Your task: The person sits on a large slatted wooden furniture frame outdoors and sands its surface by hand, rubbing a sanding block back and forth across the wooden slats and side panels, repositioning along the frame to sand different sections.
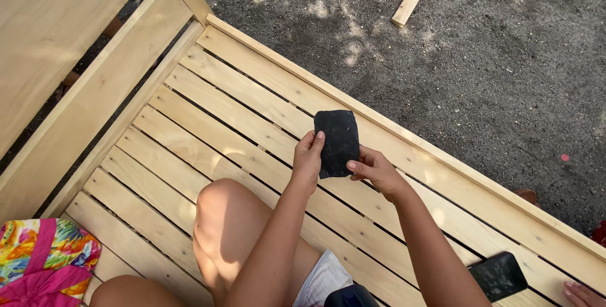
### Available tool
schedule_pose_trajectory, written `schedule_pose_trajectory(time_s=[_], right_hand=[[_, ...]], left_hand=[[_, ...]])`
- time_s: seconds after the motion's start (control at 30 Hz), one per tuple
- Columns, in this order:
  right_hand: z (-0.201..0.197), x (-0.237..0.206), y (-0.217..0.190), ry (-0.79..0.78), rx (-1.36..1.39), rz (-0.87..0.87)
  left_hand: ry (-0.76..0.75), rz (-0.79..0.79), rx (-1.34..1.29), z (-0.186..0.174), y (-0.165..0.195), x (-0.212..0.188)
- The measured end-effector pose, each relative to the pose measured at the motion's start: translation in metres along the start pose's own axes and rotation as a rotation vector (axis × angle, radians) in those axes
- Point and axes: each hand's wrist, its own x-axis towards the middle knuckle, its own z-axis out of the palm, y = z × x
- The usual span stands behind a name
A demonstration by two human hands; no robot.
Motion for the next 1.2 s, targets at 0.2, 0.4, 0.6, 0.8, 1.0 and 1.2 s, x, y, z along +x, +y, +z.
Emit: schedule_pose_trajectory(time_s=[0.2,0.4,0.6,0.8,1.0,1.2], right_hand=[[-0.006,0.001,-0.006,0.227,-0.613,-0.112],[-0.022,-0.029,0.024,0.317,-0.802,-0.044],[-0.003,-0.031,0.041,0.438,-0.910,-0.414],[0.020,-0.036,0.038,0.429,-0.926,-0.635],[0.021,-0.047,0.040,0.382,-1.013,-0.511],[0.022,-0.011,0.045,0.305,-1.070,-0.277]], left_hand=[[0.414,-0.105,1.046,-0.005,-0.005,-0.012],[0.151,-0.345,1.548,-0.010,-0.008,-0.043],[0.131,-0.345,1.698,0.000,-0.004,-0.033],[0.089,-0.378,1.768,0.004,0.000,-0.029],[0.092,-0.380,1.761,0.005,0.002,-0.030],[0.071,-0.396,1.809,0.006,0.001,-0.029]])
